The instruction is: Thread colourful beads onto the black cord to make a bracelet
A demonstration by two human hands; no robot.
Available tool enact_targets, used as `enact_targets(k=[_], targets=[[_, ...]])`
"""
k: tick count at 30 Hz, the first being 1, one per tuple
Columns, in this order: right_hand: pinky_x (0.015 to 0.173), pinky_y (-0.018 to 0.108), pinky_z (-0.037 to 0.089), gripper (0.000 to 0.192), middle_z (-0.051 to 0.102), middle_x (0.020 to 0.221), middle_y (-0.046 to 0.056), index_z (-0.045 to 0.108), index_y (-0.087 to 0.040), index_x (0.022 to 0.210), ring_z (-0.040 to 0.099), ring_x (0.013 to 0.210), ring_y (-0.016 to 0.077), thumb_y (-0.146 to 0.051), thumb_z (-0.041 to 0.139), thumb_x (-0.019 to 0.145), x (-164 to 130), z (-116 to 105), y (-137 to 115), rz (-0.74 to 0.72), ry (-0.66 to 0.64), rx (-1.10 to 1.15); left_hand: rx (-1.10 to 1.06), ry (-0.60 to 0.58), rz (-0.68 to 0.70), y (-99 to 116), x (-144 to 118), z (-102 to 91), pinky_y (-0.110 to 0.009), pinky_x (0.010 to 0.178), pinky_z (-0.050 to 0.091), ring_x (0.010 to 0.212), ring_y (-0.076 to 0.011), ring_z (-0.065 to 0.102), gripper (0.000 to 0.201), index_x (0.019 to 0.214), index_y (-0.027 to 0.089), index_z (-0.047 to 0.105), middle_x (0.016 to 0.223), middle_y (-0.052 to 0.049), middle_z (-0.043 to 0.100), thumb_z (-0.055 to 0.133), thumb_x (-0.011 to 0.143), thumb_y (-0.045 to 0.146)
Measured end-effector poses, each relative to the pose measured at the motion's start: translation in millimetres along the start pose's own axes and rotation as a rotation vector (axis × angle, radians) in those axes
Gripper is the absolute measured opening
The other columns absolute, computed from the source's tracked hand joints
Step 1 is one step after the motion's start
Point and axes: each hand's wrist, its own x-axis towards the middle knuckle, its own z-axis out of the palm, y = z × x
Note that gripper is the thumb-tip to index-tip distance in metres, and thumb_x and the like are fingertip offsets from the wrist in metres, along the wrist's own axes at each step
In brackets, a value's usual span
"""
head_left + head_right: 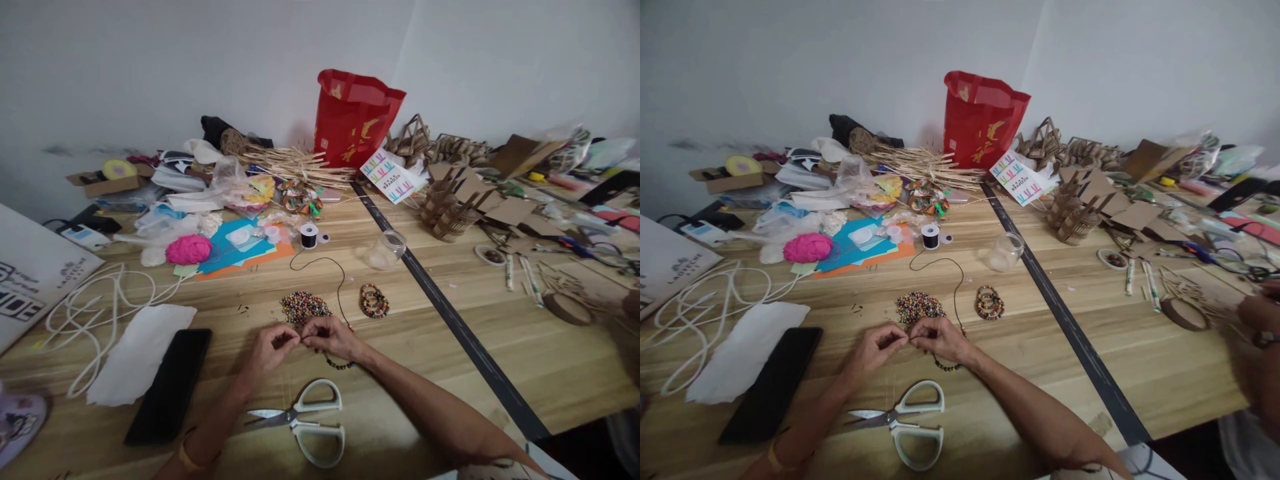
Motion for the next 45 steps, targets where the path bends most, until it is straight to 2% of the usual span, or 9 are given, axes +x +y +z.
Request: enact_targets(k=[15, 20, 23, 28, 32, 40, 45], targets=[[0.047, 0.018, 0.040, 0.037, 0.052, 0.062, -0.002, 0.061, -0.013, 0.077, 0.045, 0.051, 0.0071, -0.051, 0.066, 0.076, -0.6, -0.5, 3.2, -0.007, 0.013, -0.049, 0.003, -0.017, 0.035, 0.2, 1.4, 0.6, -0.024, 0.060, 0.046, 0.060, -0.0156, 0.060, 0.012, 0.064, 0.017, 0.067, 0.063, -0.002, 0.069, 0.060, 0.072, 0.021], [0.046, 0.017, 0.040, 0.035, 0.051, 0.064, -0.002, 0.057, -0.014, 0.077, 0.045, 0.052, 0.0071, -0.049, 0.063, 0.079, -1.2, 0.5, 2.5, 0.020, 0.024, -0.065, -0.030, -0.025, 0.008, 0.0, 1.0, -0.6, -0.023, 0.060, 0.046, 0.061, -0.0158, 0.060, 0.013, 0.064, 0.017, 0.066, 0.063, -0.002, 0.068, 0.059, 0.072, 0.023], [0.044, 0.017, 0.041, 0.036, 0.051, 0.064, -0.003, 0.054, -0.015, 0.078, 0.046, 0.050, 0.0068, -0.050, 0.062, 0.079, -0.8, 1.4, 4.5, 0.043, 0.042, -0.033, -0.085, 0.017, -0.050, -3.9, 1.6, -1.0, -0.023, 0.057, 0.045, 0.059, -0.0152, 0.058, 0.014, 0.065, 0.016, 0.065, 0.061, -0.001, 0.066, 0.059, 0.072, 0.026], [0.042, 0.017, 0.043, 0.039, 0.051, 0.063, -0.004, 0.051, -0.016, 0.078, 0.048, 0.048, 0.0067, -0.054, 0.062, 0.079, 0.2, 1.9, 7.1, 0.051, 0.080, 0.035, -0.105, 0.169, -0.110, -14.2, 3.1, -0.5, -0.025, 0.060, 0.048, 0.062, -0.0165, 0.060, 0.018, 0.068, 0.015, 0.065, 0.065, -0.003, 0.067, 0.058, 0.073, 0.031], [0.043, 0.016, 0.043, 0.041, 0.052, 0.063, -0.004, 0.050, -0.016, 0.076, 0.049, 0.048, 0.0058, -0.054, 0.064, 0.077, 1.3, 0.4, 6.3, 0.056, 0.101, 0.114, -0.011, 0.209, -0.038, -18.8, 3.5, 0.1, -0.025, 0.061, 0.049, 0.062, -0.0162, 0.060, 0.013, 0.070, 0.016, 0.066, 0.068, -0.003, 0.067, 0.057, 0.074, 0.024], [0.041, 0.015, 0.043, 0.043, 0.054, 0.064, -0.003, 0.052, -0.015, 0.075, 0.051, 0.048, 0.0058, -0.054, 0.068, 0.074, 3.3, -1.7, 2.7, 0.064, 0.115, 0.156, 0.360, 0.091, 0.089, -12.7, 6.4, 2.1, -0.029, 0.070, 0.049, 0.074, -0.0196, 0.063, 0.014, 0.074, 0.016, 0.069, 0.076, -0.006, 0.068, 0.058, 0.072, 0.006], [0.042, 0.016, 0.044, 0.042, 0.054, 0.063, -0.003, 0.052, -0.016, 0.076, 0.051, 0.047, 0.0060, -0.054, 0.068, 0.073, 2.5, -1.5, 1.6, 0.070, 0.119, 0.149, 0.390, 0.082, 0.106, -5.4, 7.2, 2.2, -0.028, 0.070, 0.049, 0.074, -0.0191, 0.062, 0.014, 0.073, 0.017, 0.067, 0.075, -0.005, 0.068, 0.060, 0.072, 0.006]])
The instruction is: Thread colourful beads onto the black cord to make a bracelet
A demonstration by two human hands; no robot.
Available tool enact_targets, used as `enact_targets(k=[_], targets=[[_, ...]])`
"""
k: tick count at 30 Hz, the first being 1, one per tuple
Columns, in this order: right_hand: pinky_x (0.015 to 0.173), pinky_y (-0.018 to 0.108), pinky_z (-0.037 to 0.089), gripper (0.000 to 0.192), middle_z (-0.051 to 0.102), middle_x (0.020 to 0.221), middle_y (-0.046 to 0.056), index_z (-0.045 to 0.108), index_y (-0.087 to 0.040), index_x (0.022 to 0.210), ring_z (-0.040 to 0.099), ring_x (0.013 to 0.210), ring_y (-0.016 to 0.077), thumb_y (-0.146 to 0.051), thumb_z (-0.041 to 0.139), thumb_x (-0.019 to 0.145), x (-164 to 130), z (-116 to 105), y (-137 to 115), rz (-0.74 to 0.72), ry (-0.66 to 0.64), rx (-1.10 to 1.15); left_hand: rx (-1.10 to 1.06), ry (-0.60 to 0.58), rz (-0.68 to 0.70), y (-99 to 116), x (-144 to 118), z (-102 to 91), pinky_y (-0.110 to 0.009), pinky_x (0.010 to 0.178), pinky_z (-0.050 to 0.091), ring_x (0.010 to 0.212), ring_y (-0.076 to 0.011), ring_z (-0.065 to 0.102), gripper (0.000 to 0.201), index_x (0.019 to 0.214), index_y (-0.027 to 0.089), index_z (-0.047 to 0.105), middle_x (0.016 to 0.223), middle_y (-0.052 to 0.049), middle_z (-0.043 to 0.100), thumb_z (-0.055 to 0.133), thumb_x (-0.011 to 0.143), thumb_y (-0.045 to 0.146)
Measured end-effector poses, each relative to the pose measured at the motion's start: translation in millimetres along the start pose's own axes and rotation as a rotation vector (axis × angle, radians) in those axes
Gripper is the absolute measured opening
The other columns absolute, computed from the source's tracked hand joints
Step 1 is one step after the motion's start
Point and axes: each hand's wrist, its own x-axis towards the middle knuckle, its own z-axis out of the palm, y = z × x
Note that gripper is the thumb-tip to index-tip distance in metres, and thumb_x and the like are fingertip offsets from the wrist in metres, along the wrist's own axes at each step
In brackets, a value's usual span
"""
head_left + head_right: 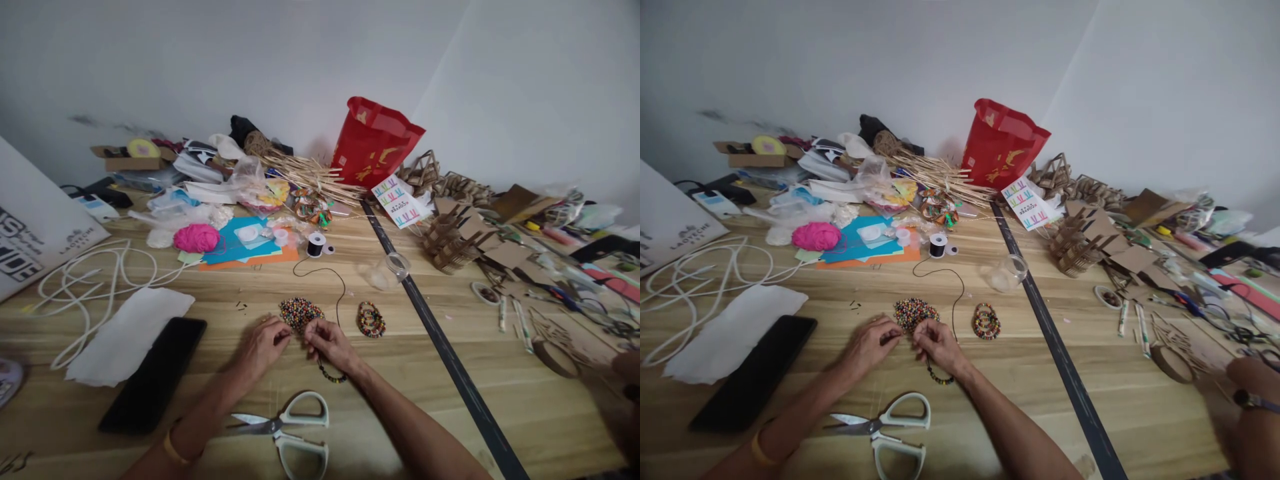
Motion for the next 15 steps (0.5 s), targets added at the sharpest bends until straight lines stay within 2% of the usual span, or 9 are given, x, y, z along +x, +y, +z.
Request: enact_targets(k=[4, 7, 9, 15], targets=[[0.042, 0.015, 0.044, 0.042, 0.055, 0.064, -0.003, 0.052, -0.016, 0.075, 0.051, 0.047, 0.0061, -0.054, 0.069, 0.073, 0.1, 0.3, -1.7, -0.007, 0.010, 0.009, -0.048, 0.041, -0.035, -2.3, -0.6, 1.3, -0.026, 0.065, 0.048, 0.067, -0.0172, 0.061, 0.013, 0.070, 0.018, 0.066, 0.071, -0.003, 0.066, 0.057, 0.074, 0.010], [0.041, 0.015, 0.044, 0.043, 0.055, 0.063, -0.002, 0.052, -0.016, 0.075, 0.051, 0.047, 0.0061, -0.055, 0.069, 0.072, 1.1, -0.2, -2.8, 0.002, 0.011, 0.019, -0.111, 0.117, -0.126, -11.9, 0.1, 3.5, -0.024, 0.059, 0.048, 0.061, -0.0156, 0.060, 0.013, 0.073, 0.017, 0.065, 0.069, -0.002, 0.067, 0.054, 0.078, 0.014], [0.041, 0.015, 0.044, 0.043, 0.055, 0.063, -0.003, 0.053, -0.015, 0.074, 0.051, 0.047, 0.0059, -0.055, 0.069, 0.072, 1.9, -0.8, -2.9, 0.005, 0.008, 0.023, -0.138, 0.137, -0.140, -18.6, 1.6, 4.1, -0.024, 0.061, 0.048, 0.062, -0.0153, 0.061, 0.013, 0.076, 0.017, 0.066, 0.071, -0.002, 0.068, 0.053, 0.079, 0.015], [0.042, 0.016, 0.045, 0.041, 0.054, 0.062, -0.003, 0.054, -0.015, 0.075, 0.052, 0.048, 0.0066, -0.053, 0.070, 0.073, 2.2, -2.2, -2.1, 0.006, -0.003, 0.027, -0.064, 0.102, -0.034, -19.0, 6.4, 2.8, -0.026, 0.066, 0.049, 0.069, -0.0168, 0.062, 0.013, 0.079, 0.016, 0.067, 0.078, -0.005, 0.069, 0.055, 0.081, 0.012]])
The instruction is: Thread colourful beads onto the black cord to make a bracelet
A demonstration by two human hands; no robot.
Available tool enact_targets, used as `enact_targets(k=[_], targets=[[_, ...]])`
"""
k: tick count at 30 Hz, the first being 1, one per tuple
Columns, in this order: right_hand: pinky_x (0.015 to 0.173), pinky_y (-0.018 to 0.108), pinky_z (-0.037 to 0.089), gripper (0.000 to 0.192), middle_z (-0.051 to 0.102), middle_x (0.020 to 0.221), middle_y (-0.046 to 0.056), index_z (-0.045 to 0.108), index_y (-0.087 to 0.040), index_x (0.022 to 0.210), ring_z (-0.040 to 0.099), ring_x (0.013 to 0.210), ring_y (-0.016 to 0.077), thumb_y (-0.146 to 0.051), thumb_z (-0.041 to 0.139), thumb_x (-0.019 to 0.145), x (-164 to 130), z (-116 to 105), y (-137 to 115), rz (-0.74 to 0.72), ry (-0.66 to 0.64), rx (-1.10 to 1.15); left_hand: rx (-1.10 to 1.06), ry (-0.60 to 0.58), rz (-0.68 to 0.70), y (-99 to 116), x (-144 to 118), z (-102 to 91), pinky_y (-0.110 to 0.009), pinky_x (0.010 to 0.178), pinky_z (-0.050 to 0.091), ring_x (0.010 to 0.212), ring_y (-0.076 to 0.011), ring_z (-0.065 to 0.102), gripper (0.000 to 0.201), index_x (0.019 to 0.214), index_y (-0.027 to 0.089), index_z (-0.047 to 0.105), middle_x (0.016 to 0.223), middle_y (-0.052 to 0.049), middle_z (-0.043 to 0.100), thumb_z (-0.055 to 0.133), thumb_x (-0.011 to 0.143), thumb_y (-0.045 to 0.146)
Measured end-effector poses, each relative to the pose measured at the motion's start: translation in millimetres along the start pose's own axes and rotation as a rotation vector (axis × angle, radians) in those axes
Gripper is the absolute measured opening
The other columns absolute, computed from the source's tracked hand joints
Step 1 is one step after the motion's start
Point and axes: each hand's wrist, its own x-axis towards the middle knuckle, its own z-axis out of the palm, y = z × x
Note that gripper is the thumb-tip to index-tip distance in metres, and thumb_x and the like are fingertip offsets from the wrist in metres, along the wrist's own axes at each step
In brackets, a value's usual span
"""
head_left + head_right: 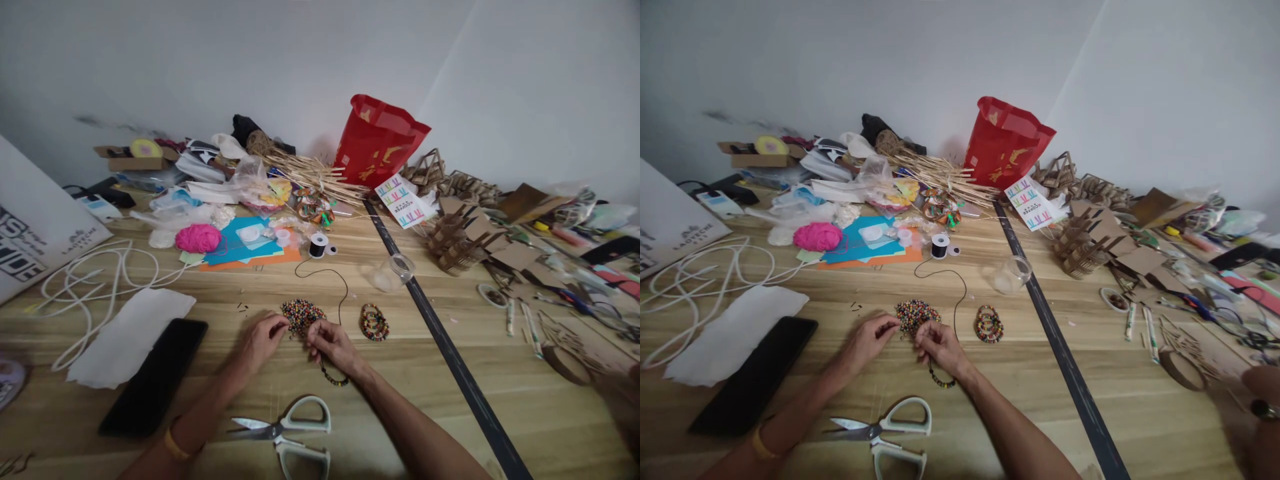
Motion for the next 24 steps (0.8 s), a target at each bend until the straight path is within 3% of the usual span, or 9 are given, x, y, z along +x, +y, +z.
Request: enact_targets(k=[4, 11, 24], targets=[[0.042, 0.016, 0.045, 0.041, 0.053, 0.059, -0.003, 0.054, -0.015, 0.075, 0.051, 0.048, 0.0070, -0.053, 0.069, 0.073, 0.0, -0.5, 0.5, 0.005, 0.000, -0.009, 0.124, -0.025, 0.063, 7.4, -0.5, 1.0, -0.031, 0.074, 0.049, 0.080, -0.0199, 0.063, 0.015, 0.086, 0.017, 0.069, 0.084, -0.007, 0.069, 0.055, 0.084, 0.014], [0.042, 0.016, 0.045, 0.041, 0.054, 0.060, -0.003, 0.053, -0.015, 0.074, 0.051, 0.048, 0.0064, -0.053, 0.070, 0.072, 0.9, -0.3, 2.3, 0.001, -0.007, 0.001, 0.257, -0.041, 0.044, 11.3, -3.9, 3.8, -0.029, 0.073, 0.048, 0.081, -0.0189, 0.062, 0.015, 0.091, 0.019, 0.069, 0.087, -0.006, 0.067, 0.056, 0.085, 0.015], [0.042, 0.017, 0.045, 0.043, 0.054, 0.061, -0.003, 0.053, -0.015, 0.074, 0.051, 0.048, 0.0070, -0.055, 0.069, 0.072, -2.0, 1.5, -2.1, 0.009, -0.016, -0.034, 0.296, -0.082, 0.044, 16.8, -6.0, 2.1, -0.030, 0.072, 0.045, 0.078, -0.0209, 0.059, 0.017, 0.084, 0.019, 0.069, 0.084, -0.006, 0.064, 0.053, 0.084, 0.013]])
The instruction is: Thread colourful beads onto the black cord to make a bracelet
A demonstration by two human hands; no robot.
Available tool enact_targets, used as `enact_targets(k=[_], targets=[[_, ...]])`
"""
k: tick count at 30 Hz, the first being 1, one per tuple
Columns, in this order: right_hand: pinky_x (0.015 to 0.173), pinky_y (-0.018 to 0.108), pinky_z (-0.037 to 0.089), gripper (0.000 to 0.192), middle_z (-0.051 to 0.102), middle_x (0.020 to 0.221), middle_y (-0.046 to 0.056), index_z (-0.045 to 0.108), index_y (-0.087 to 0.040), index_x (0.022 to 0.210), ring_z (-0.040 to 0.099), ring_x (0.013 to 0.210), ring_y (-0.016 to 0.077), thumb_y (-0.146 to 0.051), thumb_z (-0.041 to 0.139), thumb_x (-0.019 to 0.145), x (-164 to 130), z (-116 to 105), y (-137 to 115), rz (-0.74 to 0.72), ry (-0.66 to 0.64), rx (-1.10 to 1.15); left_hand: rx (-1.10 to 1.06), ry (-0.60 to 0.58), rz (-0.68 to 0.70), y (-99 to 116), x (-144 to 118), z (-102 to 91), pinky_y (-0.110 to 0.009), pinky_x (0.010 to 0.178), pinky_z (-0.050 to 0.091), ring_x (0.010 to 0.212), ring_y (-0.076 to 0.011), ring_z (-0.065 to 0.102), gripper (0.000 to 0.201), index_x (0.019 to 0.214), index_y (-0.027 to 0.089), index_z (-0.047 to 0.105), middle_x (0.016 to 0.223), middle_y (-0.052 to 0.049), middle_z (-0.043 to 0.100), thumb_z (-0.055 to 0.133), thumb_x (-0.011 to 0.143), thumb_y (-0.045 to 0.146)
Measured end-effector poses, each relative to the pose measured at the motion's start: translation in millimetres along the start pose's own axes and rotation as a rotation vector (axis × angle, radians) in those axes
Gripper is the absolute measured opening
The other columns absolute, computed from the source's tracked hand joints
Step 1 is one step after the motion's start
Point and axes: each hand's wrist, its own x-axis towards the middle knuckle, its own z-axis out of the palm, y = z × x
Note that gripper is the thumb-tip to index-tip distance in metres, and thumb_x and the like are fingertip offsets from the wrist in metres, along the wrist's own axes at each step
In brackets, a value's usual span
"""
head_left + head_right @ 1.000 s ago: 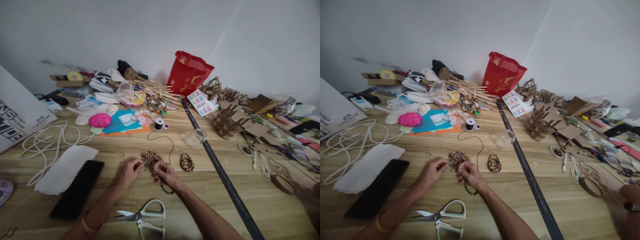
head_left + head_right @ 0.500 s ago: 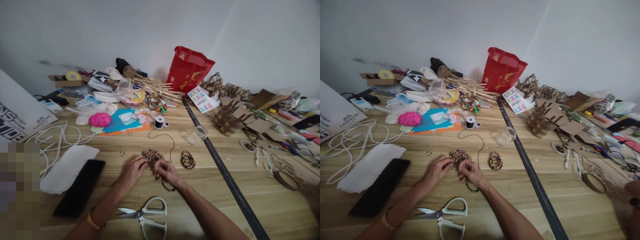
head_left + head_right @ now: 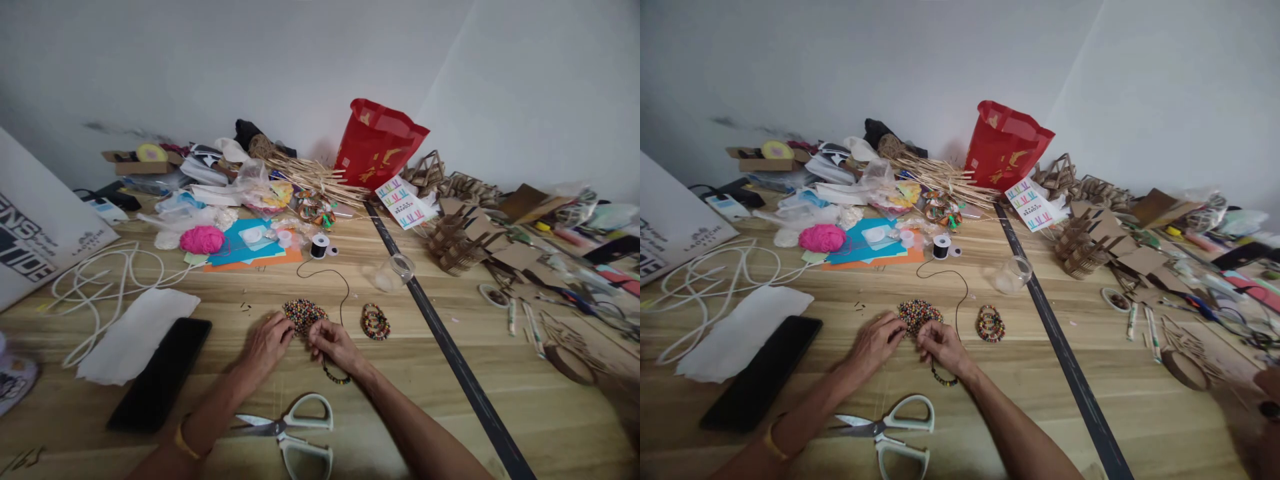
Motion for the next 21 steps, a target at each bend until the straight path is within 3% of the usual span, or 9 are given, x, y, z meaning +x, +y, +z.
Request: enact_targets(k=[15, 21], targets=[[0.041, 0.015, 0.042, 0.040, 0.052, 0.061, -0.004, 0.052, -0.016, 0.074, 0.047, 0.046, 0.0052, -0.054, 0.064, 0.077, -2.1, 3.6, 8.5, -0.012, -0.012, -0.133, -0.491, 0.045, -0.115, -11.8, -4.4, 0.0, -0.021, 0.058, 0.049, 0.060, -0.0134, 0.061, 0.016, 0.074, 0.016, 0.069, 0.069, -0.003, 0.069, 0.055, 0.070, 0.009], [0.042, 0.016, 0.042, 0.036, 0.051, 0.061, -0.004, 0.053, -0.016, 0.074, 0.046, 0.046, 0.0053, -0.050, 0.066, 0.076, -2.0, 4.5, 8.5, 0.006, -0.007, -0.136, -0.591, -0.038, -0.106, -7.1, -6.4, -1.3, -0.022, 0.060, 0.051, 0.064, -0.0151, 0.064, 0.013, 0.072, 0.016, 0.069, 0.070, -0.004, 0.072, 0.056, 0.071, 0.014]])
